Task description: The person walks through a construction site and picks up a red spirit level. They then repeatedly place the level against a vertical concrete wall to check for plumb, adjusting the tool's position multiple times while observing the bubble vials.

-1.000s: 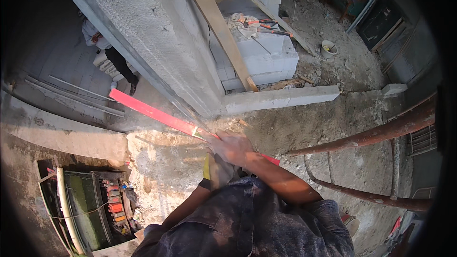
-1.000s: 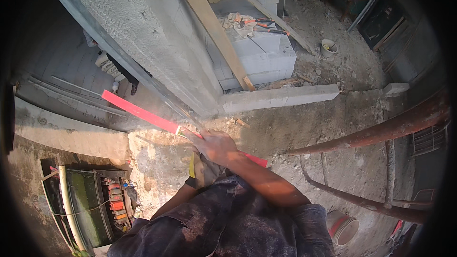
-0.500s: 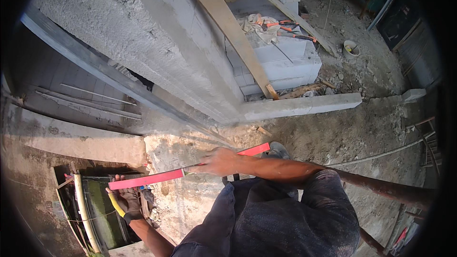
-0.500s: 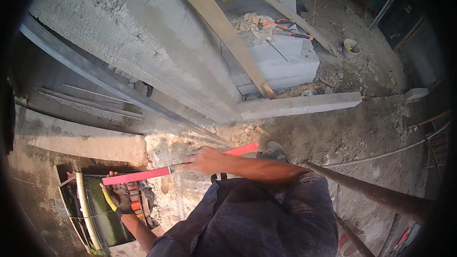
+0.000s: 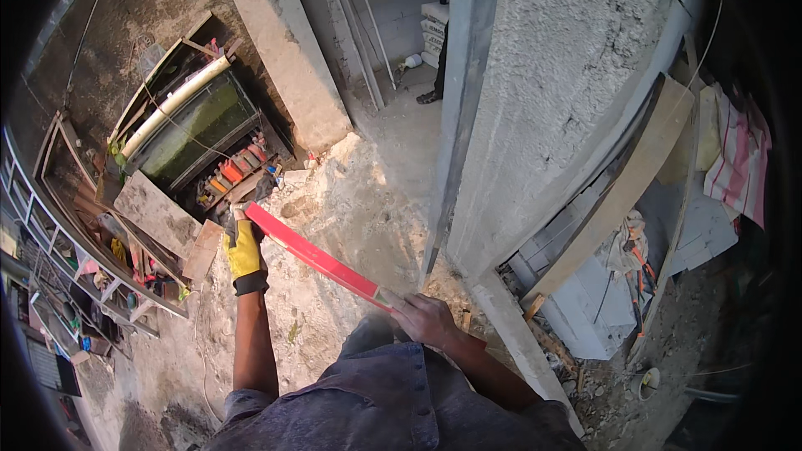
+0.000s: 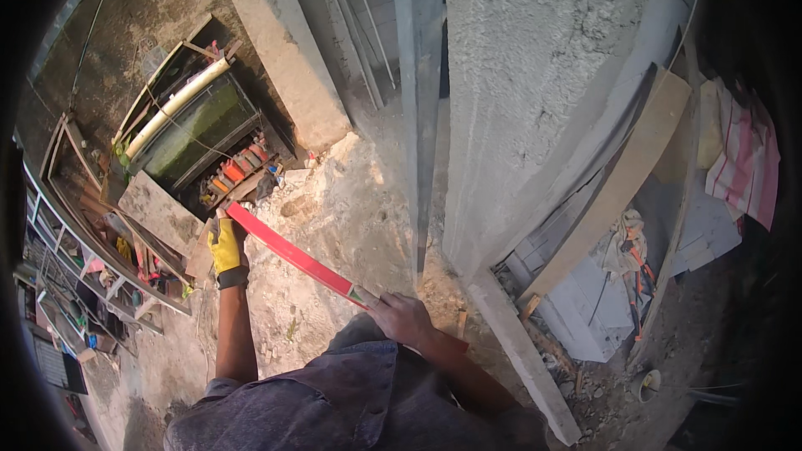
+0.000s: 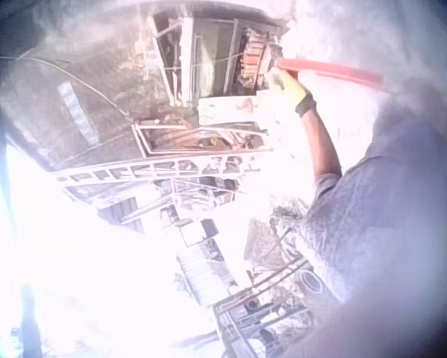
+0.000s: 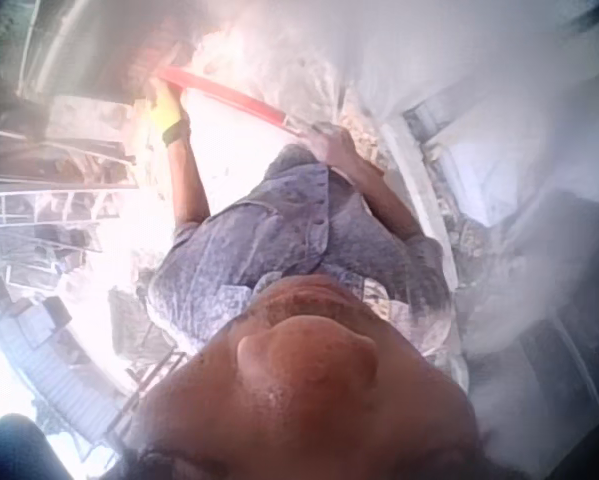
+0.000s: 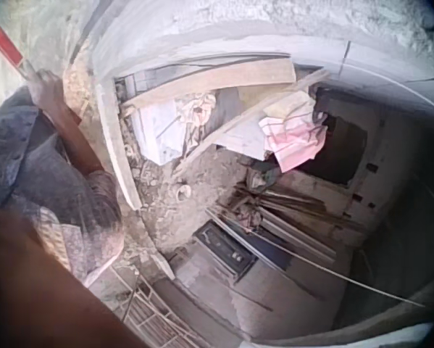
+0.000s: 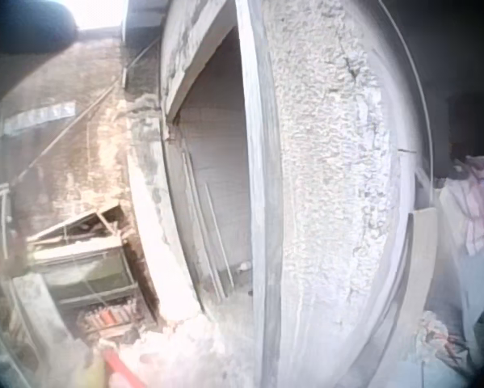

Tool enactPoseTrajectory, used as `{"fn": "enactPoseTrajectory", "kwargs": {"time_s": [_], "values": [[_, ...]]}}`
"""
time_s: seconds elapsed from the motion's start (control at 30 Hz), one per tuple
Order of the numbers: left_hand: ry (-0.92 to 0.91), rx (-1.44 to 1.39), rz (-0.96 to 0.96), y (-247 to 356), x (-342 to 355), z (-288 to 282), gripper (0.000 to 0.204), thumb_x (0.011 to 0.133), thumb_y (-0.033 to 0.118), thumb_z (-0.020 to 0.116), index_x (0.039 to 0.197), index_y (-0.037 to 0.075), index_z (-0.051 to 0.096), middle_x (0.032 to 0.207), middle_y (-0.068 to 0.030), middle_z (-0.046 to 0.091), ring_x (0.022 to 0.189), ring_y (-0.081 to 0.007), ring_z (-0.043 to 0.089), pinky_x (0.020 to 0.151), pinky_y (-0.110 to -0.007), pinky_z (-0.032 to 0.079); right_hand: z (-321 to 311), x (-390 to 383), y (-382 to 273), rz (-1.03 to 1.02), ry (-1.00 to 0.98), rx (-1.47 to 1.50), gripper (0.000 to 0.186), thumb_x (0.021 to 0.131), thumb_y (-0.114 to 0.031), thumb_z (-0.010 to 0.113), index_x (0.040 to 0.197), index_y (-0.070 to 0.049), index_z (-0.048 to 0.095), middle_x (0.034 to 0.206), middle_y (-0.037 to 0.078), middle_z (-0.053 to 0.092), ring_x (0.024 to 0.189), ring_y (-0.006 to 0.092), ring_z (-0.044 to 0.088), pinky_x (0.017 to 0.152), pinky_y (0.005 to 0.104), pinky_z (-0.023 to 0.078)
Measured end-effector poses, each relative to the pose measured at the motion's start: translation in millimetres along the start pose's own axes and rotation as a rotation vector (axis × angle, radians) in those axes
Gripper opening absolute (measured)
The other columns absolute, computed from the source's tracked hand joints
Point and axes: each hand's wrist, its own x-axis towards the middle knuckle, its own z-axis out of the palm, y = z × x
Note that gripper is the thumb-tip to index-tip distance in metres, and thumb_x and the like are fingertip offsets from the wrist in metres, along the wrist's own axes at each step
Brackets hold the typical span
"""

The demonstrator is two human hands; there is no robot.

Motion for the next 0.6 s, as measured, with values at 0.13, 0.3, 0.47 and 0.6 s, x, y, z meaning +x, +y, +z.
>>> {"fn": "enactPoseTrajectory", "kwargs": {"time_s": [0.13,0.3,0.47,0.6], "values": [[-0.101,-0.088,0.153,10,25,-20,0.034,0.105,0.027,0.063,0.130,0.005,0.067,0.103,0.0009,0.069,0.088,-0.0090,0.062,0.077,-0.025,0.050,22,57,21,-0.048,-0.125,0.094,0.061,0.095,-0.027,0.069,0.153,-0.021,0.051,0.084,0.007,0.064,0.073,0.0259,0.067,0.062,0.0382,0.056],[0.080,-0.089,0.264,-22,125,-80,0.032,0.101,0.017,0.067,0.130,0.002,0.066,0.108,-0.0016,0.071,0.094,-0.0105,0.064,0.088,-0.027,0.052,92,153,50,-0.097,-0.265,0.236,0.061,0.097,-0.027,0.067,0.155,-0.022,0.048,0.086,0.009,0.066,0.075,0.0284,0.068,0.064,0.0404,0.057],[0.205,0.119,0.325,-39,258,-134,0.020,0.099,0.015,0.071,0.115,0.003,0.072,0.100,-0.0008,0.073,0.080,-0.0067,0.061,0.071,-0.024,0.048,192,276,46,-0.017,-0.372,0.404,0.063,0.095,-0.025,0.069,0.154,-0.019,0.049,0.098,0.016,0.072,0.082,0.0339,0.072,0.071,0.0419,0.058],[0.169,0.016,0.232,-37,372,-155,0.011,0.099,0.013,0.071,0.107,0.007,0.071,0.097,-0.0025,0.073,0.077,-0.0093,0.065,0.069,-0.023,0.051,217,390,55,-0.035,-0.446,0.406,0.063,0.096,-0.026,0.069,0.155,-0.022,0.047,0.105,0.017,0.073,0.085,0.0349,0.073,0.076,0.0423,0.059]]}}
